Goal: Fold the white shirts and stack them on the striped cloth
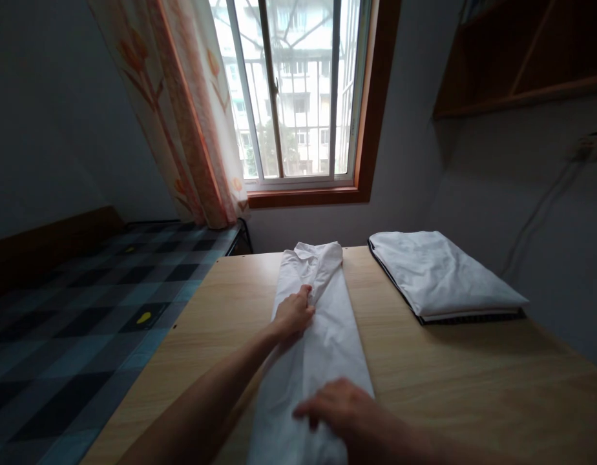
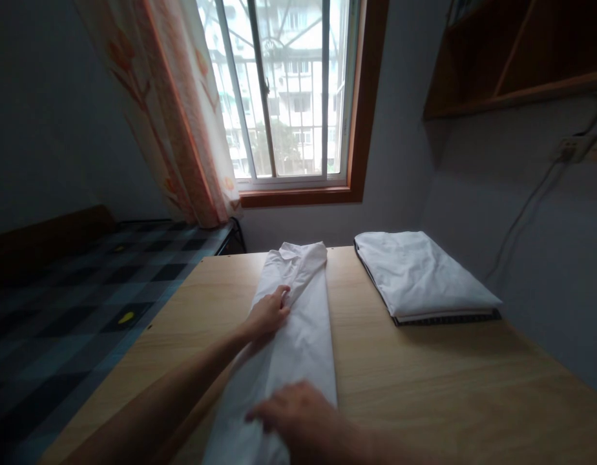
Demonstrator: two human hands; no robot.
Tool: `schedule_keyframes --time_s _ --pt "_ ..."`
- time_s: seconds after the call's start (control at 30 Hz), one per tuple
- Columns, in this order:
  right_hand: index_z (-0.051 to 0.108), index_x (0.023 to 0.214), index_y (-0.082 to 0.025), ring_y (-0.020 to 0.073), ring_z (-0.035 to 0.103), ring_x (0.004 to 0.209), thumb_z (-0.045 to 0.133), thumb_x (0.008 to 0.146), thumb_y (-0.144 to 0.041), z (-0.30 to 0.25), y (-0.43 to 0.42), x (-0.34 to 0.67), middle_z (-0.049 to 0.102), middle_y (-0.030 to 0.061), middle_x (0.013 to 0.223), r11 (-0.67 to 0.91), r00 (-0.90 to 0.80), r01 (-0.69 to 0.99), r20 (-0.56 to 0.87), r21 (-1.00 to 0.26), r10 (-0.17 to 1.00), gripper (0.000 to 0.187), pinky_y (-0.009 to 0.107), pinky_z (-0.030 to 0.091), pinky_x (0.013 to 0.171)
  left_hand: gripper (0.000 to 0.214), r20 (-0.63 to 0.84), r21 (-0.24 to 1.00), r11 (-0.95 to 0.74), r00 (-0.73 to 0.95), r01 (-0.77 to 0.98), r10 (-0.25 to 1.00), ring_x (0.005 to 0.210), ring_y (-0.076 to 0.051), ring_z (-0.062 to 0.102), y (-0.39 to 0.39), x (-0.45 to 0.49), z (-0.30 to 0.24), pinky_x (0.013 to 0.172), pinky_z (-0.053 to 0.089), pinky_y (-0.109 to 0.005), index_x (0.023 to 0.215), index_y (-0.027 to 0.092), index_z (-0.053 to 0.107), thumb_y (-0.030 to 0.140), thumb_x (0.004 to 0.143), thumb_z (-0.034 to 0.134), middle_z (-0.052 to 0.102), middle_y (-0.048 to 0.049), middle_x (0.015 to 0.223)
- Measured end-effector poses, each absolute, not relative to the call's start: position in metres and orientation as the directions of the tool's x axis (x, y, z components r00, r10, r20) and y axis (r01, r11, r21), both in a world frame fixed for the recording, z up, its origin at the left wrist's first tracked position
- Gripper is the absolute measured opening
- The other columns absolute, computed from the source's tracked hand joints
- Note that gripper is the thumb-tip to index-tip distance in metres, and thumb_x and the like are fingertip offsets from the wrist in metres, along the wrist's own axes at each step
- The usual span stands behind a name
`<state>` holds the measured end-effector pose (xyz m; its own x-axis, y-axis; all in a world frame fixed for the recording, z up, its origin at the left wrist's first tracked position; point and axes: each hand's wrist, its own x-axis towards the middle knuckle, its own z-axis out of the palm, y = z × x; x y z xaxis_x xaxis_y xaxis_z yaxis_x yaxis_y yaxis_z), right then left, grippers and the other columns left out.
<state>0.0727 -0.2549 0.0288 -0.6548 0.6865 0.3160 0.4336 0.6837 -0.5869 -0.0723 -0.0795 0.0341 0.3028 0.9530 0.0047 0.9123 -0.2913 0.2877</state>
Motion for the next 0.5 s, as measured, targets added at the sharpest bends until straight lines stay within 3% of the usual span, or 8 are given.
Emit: schedule_keyframes --time_s 0.07,0.13,0.27,0.37,0.5 --pt "0.057 0.124 -0.022 0.0222 0.059 0.110 0.066 0.081 -0.039 0.037 -0.200 0.089 0.065 0.0080 0.117 0.583 -0.465 0.499 0.370 -0.642 0.805 0.047 0.036 0.046 0.096 0.039 0.018 0.284 -0.298 0.306 0.911 0.952 0.091 -0.025 0.067 -0.066 -0.074 0.042 0.077 0.048 -0.031 0.124 0.023 0.055 0.028 0.086 0.050 0.073 -0.0070 0.093" --pt "0.057 0.124 -0.019 0.0237 0.058 0.113 0.060 0.084 -0.037 0.036 -0.139 0.106 0.063 0.0116 0.121 0.499 -0.251 0.538 0.436 -0.680 0.864 0.044 0.040 0.043 0.100 0.033 0.093 0.240 -0.293 0.279 0.926 0.956 0.092 -0.025 0.067 -0.045 -0.075 0.049 0.080 0.048 -0.033 0.119 0.023 0.060 0.030 0.089 0.047 0.072 -0.0071 0.094" --pt "0.056 0.127 -0.013 0.0290 0.052 0.124 0.059 0.081 -0.036 0.009 -0.036 0.132 0.058 0.0176 0.131 0.294 0.083 0.621 0.434 -0.727 0.897 0.052 0.046 0.036 0.108 0.034 0.252 0.043 -0.446 0.423 0.894 0.871 0.113 -0.027 0.057 0.005 -0.068 0.048 0.093 0.045 -0.039 0.116 0.023 0.065 0.018 0.088 0.048 0.065 -0.0097 0.120" --pt "0.051 0.133 -0.008 0.0294 0.046 0.131 0.057 0.081 -0.039 -0.015 0.006 0.142 0.052 0.0200 0.138 0.249 0.124 0.615 0.404 -0.748 0.906 0.061 0.045 0.033 0.111 0.028 0.223 -0.092 -0.643 0.645 0.760 0.731 0.132 -0.030 0.041 0.036 -0.059 0.036 0.107 0.034 -0.048 0.111 0.026 0.069 0.023 0.090 0.050 0.049 -0.0057 0.144" --pt "0.045 0.139 -0.008 0.0264 0.042 0.136 0.051 0.084 -0.045 -0.030 0.028 0.145 0.046 0.0188 0.145 0.253 0.131 0.541 0.378 -0.802 0.916 0.067 0.041 0.030 0.113 0.029 0.153 -0.136 -0.774 0.785 0.618 0.600 0.143 -0.029 0.026 0.064 -0.054 0.023 0.114 0.020 -0.052 0.102 0.025 0.071 0.028 0.095 0.043 0.036 -0.0013 0.155"
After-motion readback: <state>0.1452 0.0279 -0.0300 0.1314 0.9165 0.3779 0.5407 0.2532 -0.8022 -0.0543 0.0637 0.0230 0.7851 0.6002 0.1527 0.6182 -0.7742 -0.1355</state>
